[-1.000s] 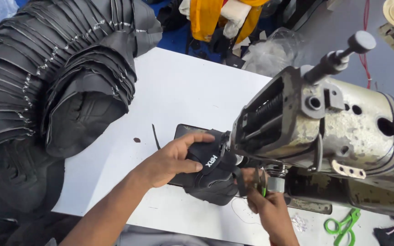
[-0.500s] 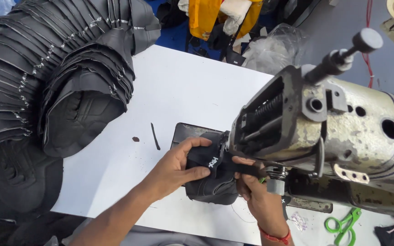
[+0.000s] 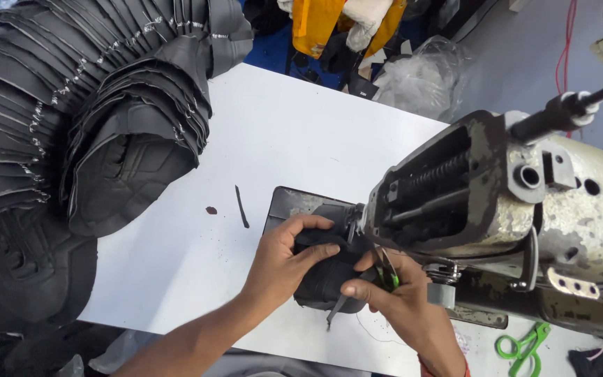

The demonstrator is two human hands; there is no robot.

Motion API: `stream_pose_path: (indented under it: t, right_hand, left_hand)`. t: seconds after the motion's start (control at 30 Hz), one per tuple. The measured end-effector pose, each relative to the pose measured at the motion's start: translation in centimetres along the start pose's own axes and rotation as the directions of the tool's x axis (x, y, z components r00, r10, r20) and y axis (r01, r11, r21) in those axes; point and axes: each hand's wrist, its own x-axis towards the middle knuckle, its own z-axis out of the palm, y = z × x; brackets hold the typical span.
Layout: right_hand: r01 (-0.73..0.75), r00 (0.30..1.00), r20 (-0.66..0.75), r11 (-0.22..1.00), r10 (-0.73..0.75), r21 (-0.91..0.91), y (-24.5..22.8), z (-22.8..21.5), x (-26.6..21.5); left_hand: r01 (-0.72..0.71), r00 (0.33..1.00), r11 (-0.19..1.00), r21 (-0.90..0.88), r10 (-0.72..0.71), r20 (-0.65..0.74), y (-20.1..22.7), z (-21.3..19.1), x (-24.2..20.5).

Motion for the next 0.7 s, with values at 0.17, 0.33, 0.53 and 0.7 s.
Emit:
stream_pose_path:
  t: [0.17, 0.33, 0.53, 0.7]
  right_hand:
    - [0.033, 0.999, 0.034, 0.965, -0.043, 0.26, 1.7, -0.1, 1.0]
    - [-0.093, 0.982, -0.155, 0.993, 0.103, 0.072, -4.0, 1.7, -0.1]
    - [-0.08, 0.976, -0.209, 0.988, 0.051, -0.129, -4.1, 1.6, 0.3]
    - [-0.013, 0.994, -0.109, 1.0, 0.01, -0.027, -2.1, 0.5, 1.3]
  left_hand:
    - [-0.062, 0.994, 0.984, 0.166, 0.077, -0.084, 0.0, 0.7, -0.6]
    - [-0.07, 0.993, 0.982, 0.175, 0.086, -0.086, 0.3, 0.7, -1.1]
    - [0.018, 0.999, 1.0, 0.008, -0.017, -0.036, 0.3, -0.1, -0.9]
    - [0.154, 0.988, 0.975, -0.16, -0.149, 0.039, 0.3, -0.9, -0.5]
